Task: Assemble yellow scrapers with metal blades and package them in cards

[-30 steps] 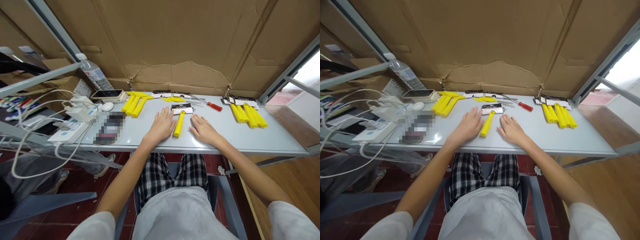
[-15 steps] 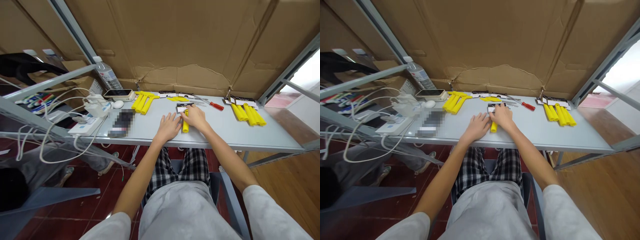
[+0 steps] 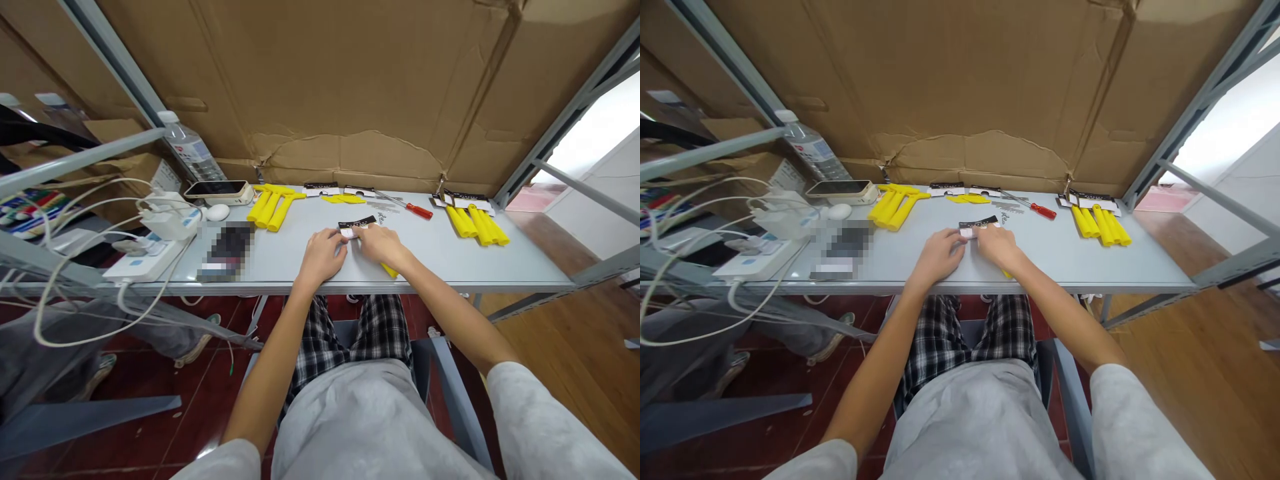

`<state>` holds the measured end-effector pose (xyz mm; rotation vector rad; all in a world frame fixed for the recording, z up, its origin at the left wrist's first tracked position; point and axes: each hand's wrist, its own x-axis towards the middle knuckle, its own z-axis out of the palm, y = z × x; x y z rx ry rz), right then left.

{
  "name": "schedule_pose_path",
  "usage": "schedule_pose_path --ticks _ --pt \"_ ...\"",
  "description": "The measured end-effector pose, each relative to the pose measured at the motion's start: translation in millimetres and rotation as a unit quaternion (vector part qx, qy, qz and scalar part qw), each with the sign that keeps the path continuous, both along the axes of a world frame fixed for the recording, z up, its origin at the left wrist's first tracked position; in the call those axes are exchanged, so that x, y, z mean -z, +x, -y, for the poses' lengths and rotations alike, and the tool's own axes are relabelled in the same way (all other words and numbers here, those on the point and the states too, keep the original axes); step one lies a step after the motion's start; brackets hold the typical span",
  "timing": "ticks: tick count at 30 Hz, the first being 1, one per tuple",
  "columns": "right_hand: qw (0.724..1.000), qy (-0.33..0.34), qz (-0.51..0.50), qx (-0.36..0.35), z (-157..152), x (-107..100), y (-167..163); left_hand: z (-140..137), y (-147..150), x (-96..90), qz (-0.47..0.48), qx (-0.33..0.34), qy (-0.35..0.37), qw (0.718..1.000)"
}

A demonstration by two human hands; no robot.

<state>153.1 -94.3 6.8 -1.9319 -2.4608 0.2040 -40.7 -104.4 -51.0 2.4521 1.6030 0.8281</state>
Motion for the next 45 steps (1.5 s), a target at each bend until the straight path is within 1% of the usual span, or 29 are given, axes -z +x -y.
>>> schedule_pose_path --ticks 5,7,9,10,11,13,15,17,19,22,25,28,31,34,41,45 --pt "1.0 0.015 0.008 0.02 37 3 39 -2 -3 1.8 0.015 0.003 0.006 1.0" --pt "0.999 0.02 0.01 0.032 45 -1 59 -3 -4 2.7 0.016 0.002 0.006 1.0" --pt "0.998 0.03 0.014 0.055 44 -10 84 -3 -4 3.7 0.017 0.001 0.006 1.0" --pt "0.996 0.043 0.018 0.073 40 -17 99 -3 -5 4.2 0.018 0.002 0.007 1.0" --pt "0.993 0.073 0.023 0.095 34 -24 115 -4 -5 4.8 0.018 0.003 0.007 1.0" --pt "0.986 0.102 0.032 0.129 16 -42 150 -4 -6 6.0 0.019 0.005 0.009 1.0" --pt "0.974 0.127 0.038 0.184 -4 -59 186 -5 -6 7.0 0.02 0.007 0.011 1.0" --pt "0.96 0.141 0.041 0.237 -21 -70 218 -5 -6 7.8 0.022 0.007 0.01 1.0" --pt "0.95 0.143 0.042 0.275 -35 -72 244 -5 -6 8.1 0.024 0.006 0.008 1.0" --pt "0.938 0.127 0.042 0.319 -52 -60 267 -5 -6 8.1 0.023 0.007 0.008 1.0" --pt "0.931 0.102 0.04 0.347 -68 -44 275 -4 -6 7.5 0.021 0.005 0.011 1.0" --pt "0.926 0.083 0.038 0.367 -83 -34 275 -3 -7 6.9 0.02 0.005 0.01 1.0" --pt "0.92 0.065 0.041 0.384 -92 -30 275 -2 -7 6.6 0.018 0.003 0.008 1.0" --pt "0.917 0.058 0.05 0.393 -92 -31 276 -2 -7 6.6 0.018 0.001 0.006 1.0" --pt "0.921 0.086 0.072 0.373 -78 -39 274 -1 -5 4.9 0.022 -0.004 0.004 1.0" --pt "0.921 0.142 0.088 0.353 -74 -41 260 0 -5 2.5 0.025 0.001 0.004 1.0"
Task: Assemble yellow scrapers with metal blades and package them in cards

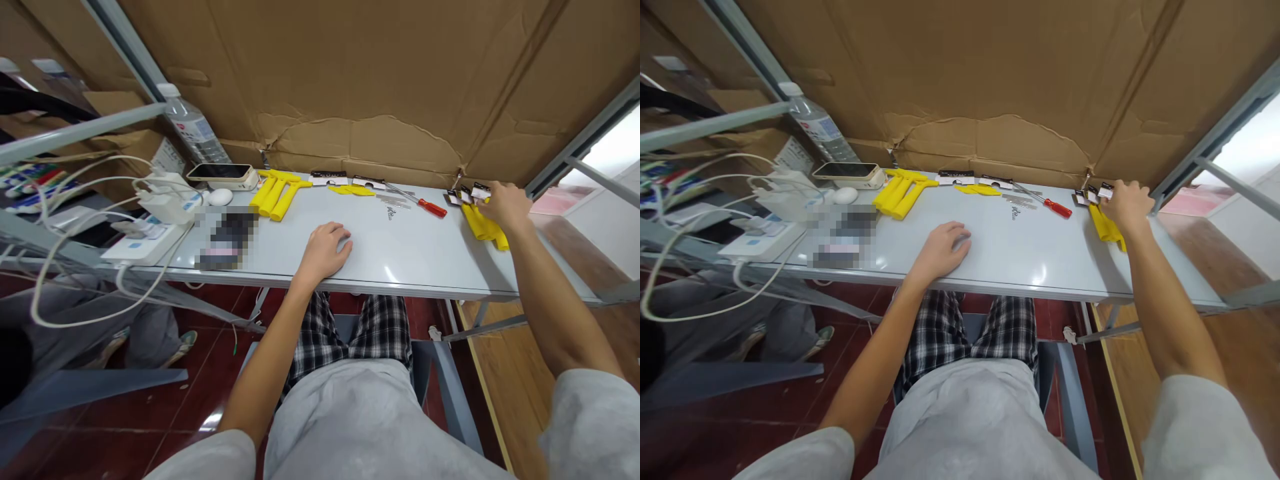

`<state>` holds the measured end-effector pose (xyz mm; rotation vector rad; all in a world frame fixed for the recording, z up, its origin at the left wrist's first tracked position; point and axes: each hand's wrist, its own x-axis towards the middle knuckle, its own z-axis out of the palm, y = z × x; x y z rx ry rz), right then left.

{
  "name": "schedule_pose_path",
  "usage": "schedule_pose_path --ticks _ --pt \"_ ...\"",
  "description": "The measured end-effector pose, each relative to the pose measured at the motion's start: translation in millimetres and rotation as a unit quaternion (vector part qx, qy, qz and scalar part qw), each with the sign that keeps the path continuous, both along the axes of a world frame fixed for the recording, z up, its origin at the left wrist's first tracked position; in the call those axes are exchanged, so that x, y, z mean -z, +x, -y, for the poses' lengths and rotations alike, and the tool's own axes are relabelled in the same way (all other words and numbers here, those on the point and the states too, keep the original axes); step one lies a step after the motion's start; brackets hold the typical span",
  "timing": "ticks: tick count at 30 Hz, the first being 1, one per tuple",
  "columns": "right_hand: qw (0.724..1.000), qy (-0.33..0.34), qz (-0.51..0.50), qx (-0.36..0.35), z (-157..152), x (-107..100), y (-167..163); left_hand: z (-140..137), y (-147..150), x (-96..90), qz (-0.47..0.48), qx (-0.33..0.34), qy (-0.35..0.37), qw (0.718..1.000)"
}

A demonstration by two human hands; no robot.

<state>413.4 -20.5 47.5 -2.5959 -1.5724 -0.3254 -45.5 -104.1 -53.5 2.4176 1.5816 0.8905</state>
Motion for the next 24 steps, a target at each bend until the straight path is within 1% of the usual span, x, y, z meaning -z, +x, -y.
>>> schedule_pose_path --ticks 2,4,7,10,12,15,16,17,19,20,22,24 --pt "0.999 0.029 0.025 -0.009 2 -1 -11 0 0 -0.8 0.0 0.0 -0.002 1.0" --pt "0.997 0.055 0.04 -0.035 4 -2 -24 2 0 -1.2 -0.002 -0.004 -0.005 1.0" --pt "0.991 0.072 0.037 -0.108 4 -4 -48 6 2 -3.7 -0.016 -0.01 -0.012 1.0" --pt "0.978 0.062 0.027 -0.196 -11 -2 -68 -2 0 -14.8 -0.061 -0.025 -0.036 0.997" --pt "0.969 0.041 0.01 -0.243 -29 4 -77 -21 -5 -28.8 -0.078 -0.04 -0.046 0.995" --pt "0.964 0.031 -0.021 -0.264 -57 16 -83 -72 -21 -56.2 -0.092 -0.106 -0.03 0.99" --pt "0.963 0.032 -0.025 -0.267 -63 20 -83 -91 -30 -65.5 -0.093 -0.137 -0.019 0.986" --pt "0.962 0.035 -0.026 -0.269 -68 24 -82 -111 -39 -74.2 -0.098 -0.188 -0.013 0.977" --pt "0.96 0.039 -0.023 -0.275 -74 31 -77 -145 -59 -88.0 -0.112 -0.262 -0.025 0.958" --pt "0.96 0.041 -0.023 -0.277 -75 34 -73 -157 -69 -92.2 -0.117 -0.291 -0.035 0.949" --pt "0.961 0.048 -0.03 -0.27 -76 38 -64 -174 -86 -94.9 -0.127 -0.332 -0.066 0.932" --pt "0.962 0.045 -0.039 -0.266 -77 40 -57 -182 -97 -91.2 -0.139 -0.337 -0.109 0.925"
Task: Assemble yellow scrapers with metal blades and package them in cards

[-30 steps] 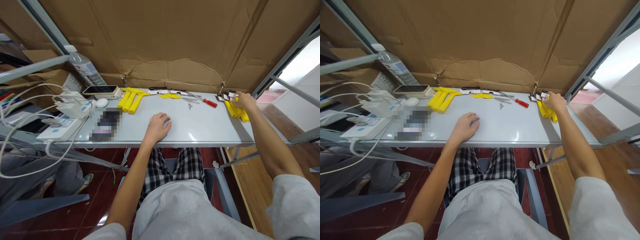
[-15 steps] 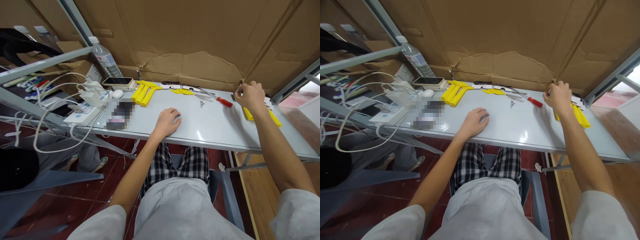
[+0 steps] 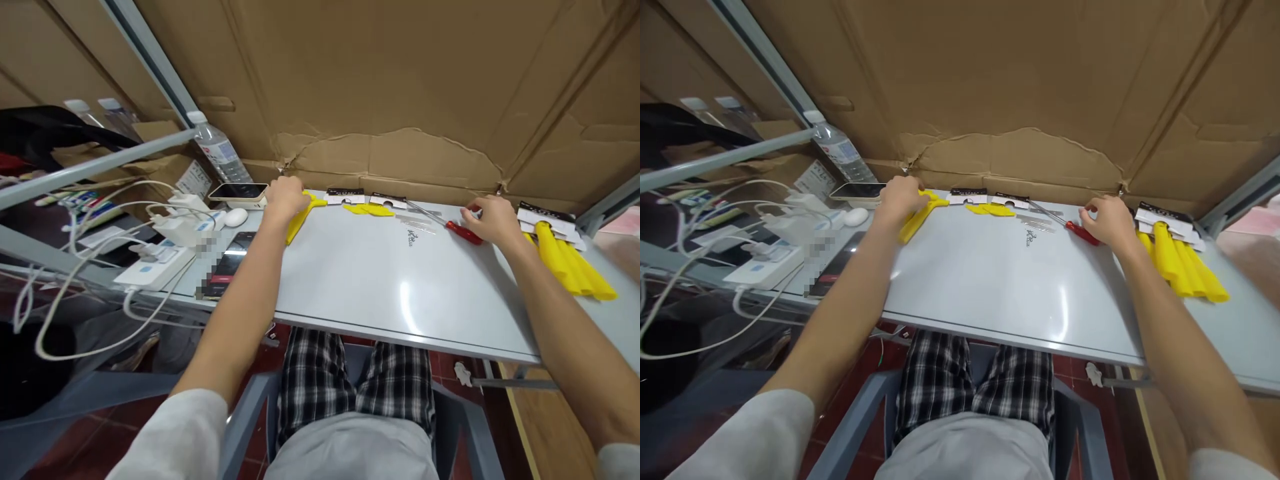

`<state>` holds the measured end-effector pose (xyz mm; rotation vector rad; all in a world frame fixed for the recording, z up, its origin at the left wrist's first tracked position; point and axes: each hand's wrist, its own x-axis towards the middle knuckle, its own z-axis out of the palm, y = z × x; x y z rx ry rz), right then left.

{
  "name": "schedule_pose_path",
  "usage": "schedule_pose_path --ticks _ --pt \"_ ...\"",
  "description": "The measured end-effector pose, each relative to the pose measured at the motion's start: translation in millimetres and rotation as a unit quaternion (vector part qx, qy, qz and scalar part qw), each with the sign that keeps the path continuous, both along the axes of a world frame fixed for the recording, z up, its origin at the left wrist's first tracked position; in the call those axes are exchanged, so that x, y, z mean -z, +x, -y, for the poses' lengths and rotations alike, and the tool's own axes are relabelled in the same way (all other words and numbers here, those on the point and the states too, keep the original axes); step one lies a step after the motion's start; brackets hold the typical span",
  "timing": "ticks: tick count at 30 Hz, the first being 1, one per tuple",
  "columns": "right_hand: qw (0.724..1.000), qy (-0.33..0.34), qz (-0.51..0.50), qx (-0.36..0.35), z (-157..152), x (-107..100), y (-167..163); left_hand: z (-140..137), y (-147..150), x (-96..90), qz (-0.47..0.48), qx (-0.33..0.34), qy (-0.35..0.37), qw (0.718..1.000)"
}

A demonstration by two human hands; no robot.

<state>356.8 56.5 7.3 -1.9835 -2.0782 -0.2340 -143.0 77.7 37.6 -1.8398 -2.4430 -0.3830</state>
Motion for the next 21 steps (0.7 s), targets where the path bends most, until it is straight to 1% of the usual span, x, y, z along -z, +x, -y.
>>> schedule_pose_path --ticks 3,8,14,19,21 --pt "1.0 -0.009 -0.018 0.015 -2 3 3 -2 -9 10.0 0.005 0.002 -0.015 1.0" --pt "0.996 -0.04 -0.065 0.037 0 6 -7 -6 -17 21.6 0.011 0.004 -0.014 1.0" --pt "0.996 -0.031 -0.07 0.035 2 3 -8 -8 -25 25.9 -0.009 0.014 -0.014 1.0" --pt "0.997 -0.014 -0.067 0.04 -5 6 3 -8 -26 30.4 0.023 0.03 0.006 0.999" --pt "0.997 -0.006 -0.069 0.039 -6 6 6 -5 -26 28.0 0.038 0.025 0.017 0.999"
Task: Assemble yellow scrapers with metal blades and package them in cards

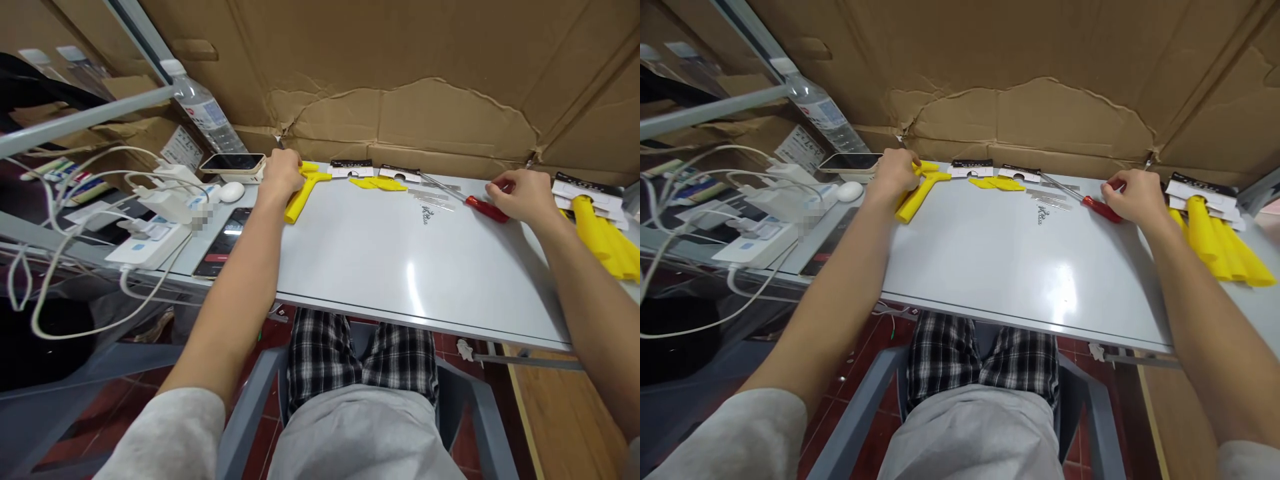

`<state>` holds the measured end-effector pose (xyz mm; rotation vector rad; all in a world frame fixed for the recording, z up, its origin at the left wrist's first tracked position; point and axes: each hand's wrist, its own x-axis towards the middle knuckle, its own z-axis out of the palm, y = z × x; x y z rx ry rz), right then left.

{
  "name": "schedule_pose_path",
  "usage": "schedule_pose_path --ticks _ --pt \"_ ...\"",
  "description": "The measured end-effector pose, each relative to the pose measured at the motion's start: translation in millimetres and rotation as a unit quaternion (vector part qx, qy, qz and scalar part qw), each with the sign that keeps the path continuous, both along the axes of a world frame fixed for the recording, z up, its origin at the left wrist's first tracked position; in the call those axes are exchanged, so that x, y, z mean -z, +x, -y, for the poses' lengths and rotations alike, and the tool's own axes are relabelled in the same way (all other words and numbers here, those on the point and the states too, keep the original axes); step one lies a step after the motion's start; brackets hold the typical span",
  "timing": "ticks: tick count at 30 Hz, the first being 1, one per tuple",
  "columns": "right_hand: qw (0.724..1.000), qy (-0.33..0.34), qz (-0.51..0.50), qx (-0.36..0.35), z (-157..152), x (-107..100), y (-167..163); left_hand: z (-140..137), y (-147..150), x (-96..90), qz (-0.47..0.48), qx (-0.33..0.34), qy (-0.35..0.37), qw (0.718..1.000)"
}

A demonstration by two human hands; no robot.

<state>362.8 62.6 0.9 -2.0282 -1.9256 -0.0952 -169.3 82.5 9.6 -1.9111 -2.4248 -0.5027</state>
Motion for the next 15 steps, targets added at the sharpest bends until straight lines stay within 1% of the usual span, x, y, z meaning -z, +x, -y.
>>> schedule_pose_path --ticks 2,3,5,7,9,11,12,13,14,15 --pt "1.0 0.018 -0.006 -0.005 1 -1 0 6 1 -7.9 0.012 0.0 0.023 1.0" --pt "0.999 0.03 -0.011 -0.006 2 -1 -1 11 3 -13.8 0.02 0.006 0.045 0.999" --pt "0.998 0.053 -0.021 -0.006 5 -4 -3 21 8 -27.6 0.072 0.023 0.157 0.985" --pt "0.997 0.067 -0.027 -0.006 7 -7 -5 31 18 -40.0 0.124 0.074 0.232 0.962" --pt "0.998 0.063 -0.022 -0.01 9 -9 -5 38 31 -46.9 0.198 0.116 0.241 0.943" --pt "0.999 0.043 -0.011 -0.011 9 -10 -4 42 47 -46.6 0.262 0.137 0.248 0.923" --pt "0.999 0.031 -0.007 -0.011 9 -9 -3 43 56 -44.0 0.289 0.17 0.225 0.915" --pt "1.0 0.02 -0.004 -0.011 10 -9 -3 43 64 -40.1 0.308 0.178 0.206 0.911" --pt "1.0 0.014 -0.003 -0.012 10 -8 -4 43 72 -35.4 0.292 0.18 0.186 0.921" --pt "1.0 0.009 -0.002 -0.015 11 -8 -5 43 79 -30.1 0.249 0.184 0.158 0.938"
